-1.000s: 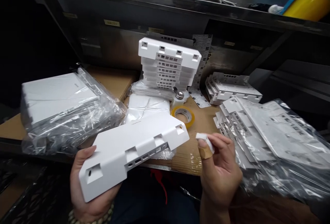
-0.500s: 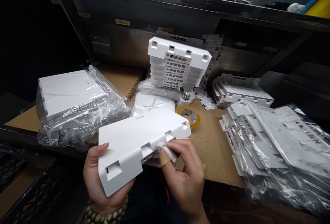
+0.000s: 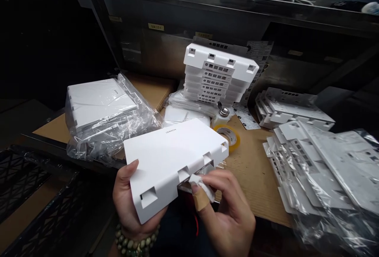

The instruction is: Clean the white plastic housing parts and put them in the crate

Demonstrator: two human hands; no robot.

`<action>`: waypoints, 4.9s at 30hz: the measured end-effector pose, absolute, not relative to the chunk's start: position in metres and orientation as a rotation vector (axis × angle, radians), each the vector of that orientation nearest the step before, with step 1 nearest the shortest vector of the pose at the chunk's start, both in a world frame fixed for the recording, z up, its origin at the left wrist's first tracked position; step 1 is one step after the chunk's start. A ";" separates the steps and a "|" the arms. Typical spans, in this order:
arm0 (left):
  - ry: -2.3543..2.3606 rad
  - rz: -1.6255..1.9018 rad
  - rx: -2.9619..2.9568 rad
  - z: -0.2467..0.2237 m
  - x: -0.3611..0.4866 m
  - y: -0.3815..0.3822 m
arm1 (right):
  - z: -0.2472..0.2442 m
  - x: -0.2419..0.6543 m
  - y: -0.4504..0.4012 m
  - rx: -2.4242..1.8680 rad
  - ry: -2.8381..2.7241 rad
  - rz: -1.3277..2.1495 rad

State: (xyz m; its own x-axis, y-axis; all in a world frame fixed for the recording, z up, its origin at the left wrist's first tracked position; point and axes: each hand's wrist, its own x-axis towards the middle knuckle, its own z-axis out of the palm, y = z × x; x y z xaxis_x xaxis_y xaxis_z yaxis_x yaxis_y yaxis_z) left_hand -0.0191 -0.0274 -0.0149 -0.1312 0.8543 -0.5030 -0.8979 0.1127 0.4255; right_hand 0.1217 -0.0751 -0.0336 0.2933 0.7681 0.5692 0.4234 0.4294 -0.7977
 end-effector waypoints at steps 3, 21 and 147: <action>0.835 1.489 -0.126 -0.009 -0.013 -0.026 | -0.034 0.117 -0.074 -1.171 -1.366 0.321; 0.658 1.165 -0.276 -0.019 -0.020 -0.008 | -0.029 0.111 -0.085 -1.107 -1.279 0.405; 0.537 1.121 0.064 -0.040 -0.069 0.005 | -0.063 0.207 -0.083 -1.456 -1.382 0.002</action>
